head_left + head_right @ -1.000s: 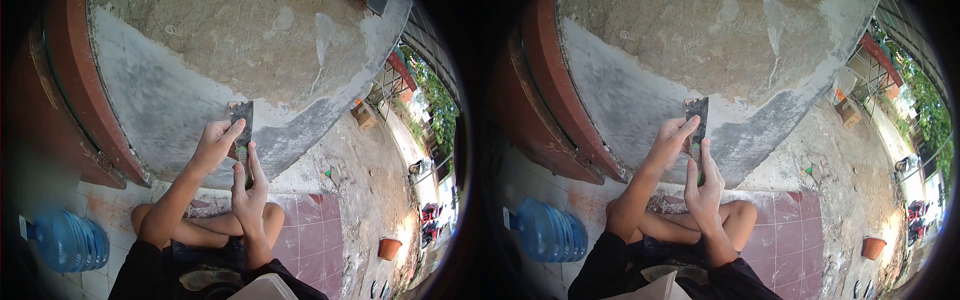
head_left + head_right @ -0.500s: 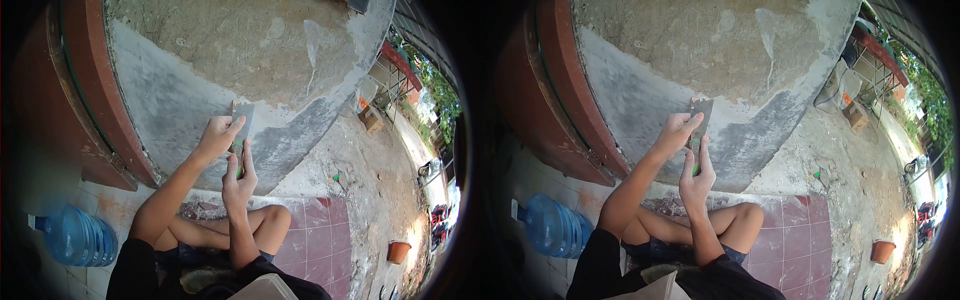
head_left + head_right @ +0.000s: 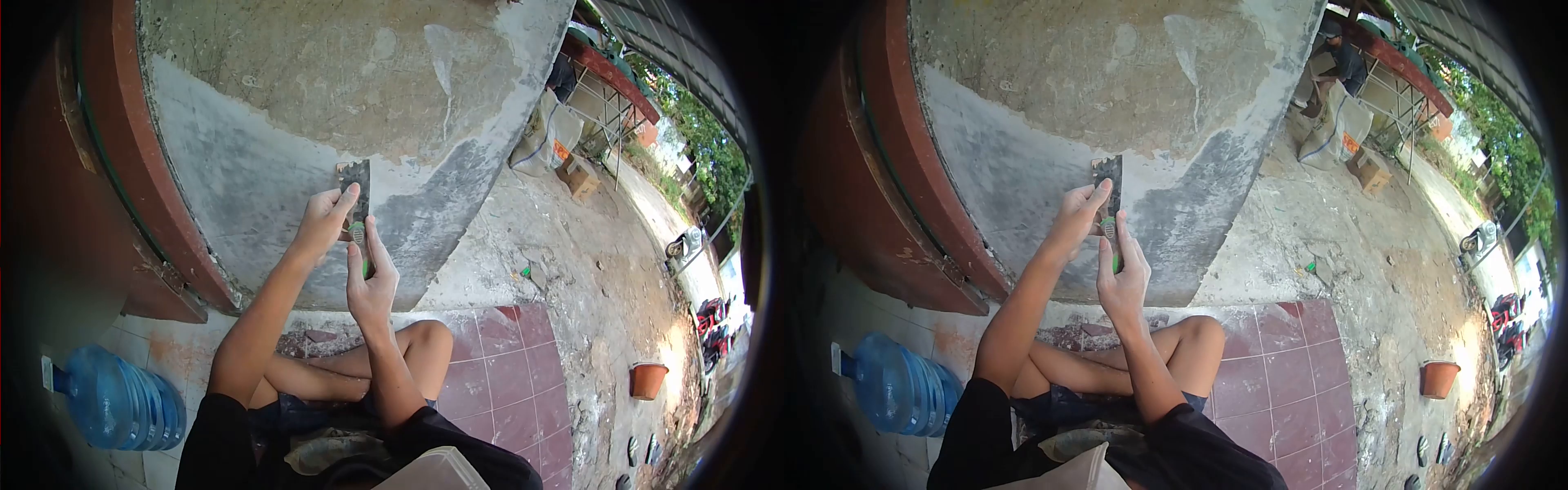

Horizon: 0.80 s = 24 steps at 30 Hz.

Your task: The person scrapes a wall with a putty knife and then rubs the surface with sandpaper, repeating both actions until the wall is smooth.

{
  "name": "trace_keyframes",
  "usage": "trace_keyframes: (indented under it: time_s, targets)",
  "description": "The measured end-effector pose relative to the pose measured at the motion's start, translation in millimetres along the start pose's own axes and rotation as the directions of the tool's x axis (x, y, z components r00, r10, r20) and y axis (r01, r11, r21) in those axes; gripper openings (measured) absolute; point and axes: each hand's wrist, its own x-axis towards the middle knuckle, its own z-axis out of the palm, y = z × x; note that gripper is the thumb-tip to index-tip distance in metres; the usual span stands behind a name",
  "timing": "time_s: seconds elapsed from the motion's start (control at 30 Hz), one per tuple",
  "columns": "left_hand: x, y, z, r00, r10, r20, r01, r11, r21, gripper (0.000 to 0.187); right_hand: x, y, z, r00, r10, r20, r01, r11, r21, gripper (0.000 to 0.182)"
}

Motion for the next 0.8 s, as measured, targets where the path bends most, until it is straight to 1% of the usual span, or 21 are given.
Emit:
trace_keyframes:
  time_s: [0.03, 0.07, 0.17, 0.2, 0.23, 0.3, 0.37, 0.43, 0.57, 0.63, 0.67, 0.73, 0.8]
  targets:
    - [-1.5, 4.2, 3.9, 0.999, -0.041, 0.006, 0.041, 0.999, -0.015, 0.037, 1.2, -1.4, -3.8, 1.0, 0.006, 0.01, -0.005, 0.999, -0.035, 0.049]
    - [0.4, -1.2, 5.8, 0.999, -0.032, 0.005, 0.032, 0.999, -0.007, 0.036, 1.2, -0.9, -7.5, 0.999, 0.047, 0.017, -0.046, 0.998, -0.041, 0.049]
    - [4.4, -12.4, 16.3, 1.0, -0.015, -0.023, 0.014, 0.999, -0.046, 0.04, 1.9, 7.4, -16.8, 1.0, -0.011, 0.001, 0.011, 0.996, -0.09, 0.048]
    - [5.1, -13.3, 19.5, 1.0, -0.012, -0.015, 0.011, 0.998, -0.068, 0.04, 3.2, 5.1, -20.7, 0.999, 0.032, 0.014, -0.03, 0.993, -0.113, 0.048]
    - [5.1, -12.9, 20.5, 1.0, -0.008, -0.024, 0.006, 0.997, -0.071, 0.04, 4.9, 6.8, -22.3, 0.999, 0.028, 0.024, -0.026, 0.993, -0.111, 0.048]
    - [4.5, -10.6, 20.3, 1.0, -0.027, 0.015, 0.028, 0.996, -0.082, 0.038, 8.3, 10.2, -22.2, 0.989, -0.144, -0.019, 0.138, 0.973, -0.183, 0.049]
    - [8.0, -13.6, 19.4, 1.0, -0.006, 0.002, 0.007, 0.997, -0.08, 0.038, 9.7, 6.1, -22.7, 0.987, -0.161, -0.014, 0.157, 0.975, -0.158, 0.048]
    - [6.0, -10.1, 19.0, 0.999, 0.019, 0.049, -0.012, 0.992, -0.129, 0.038, 9.1, -9.4, -24.3, 0.999, 0.02, 0.042, -0.014, 0.993, -0.119, 0.046]
    - [9.1, -14.4, 20.3, 0.999, 0.049, 0.021, -0.046, 0.992, -0.12, 0.037, 9.8, -3.7, -18.6, 0.999, 0.041, 0.037, -0.037, 0.995, -0.096, 0.046]
    - [15.6, -12.5, 20.6, 0.989, 0.146, -0.029, -0.148, 0.987, -0.067, 0.039, 15.8, -2.0, -16.0, 1.0, -0.019, 0.024, 0.022, 0.989, -0.145, 0.045]
    - [15.8, -10.7, 21.6, 0.988, 0.152, -0.029, -0.153, 0.986, -0.064, 0.039, 17.1, -3.0, -15.9, 0.999, -0.024, 0.022, 0.026, 0.99, -0.141, 0.045]
    - [3.4, 8.3, 27.9, 0.998, 0.058, -0.011, -0.059, 0.979, -0.194, 0.037, 15.4, -8.5, -16.7, 0.999, 0.039, 0.032, -0.037, 0.998, -0.06, 0.044]
    - [3.8, 8.1, 25.9, 0.999, 0.045, -0.011, -0.046, 0.979, -0.198, 0.037, 15.4, -15.2, -17.2, 0.998, 0.038, 0.045, -0.035, 0.997, -0.065, 0.044]
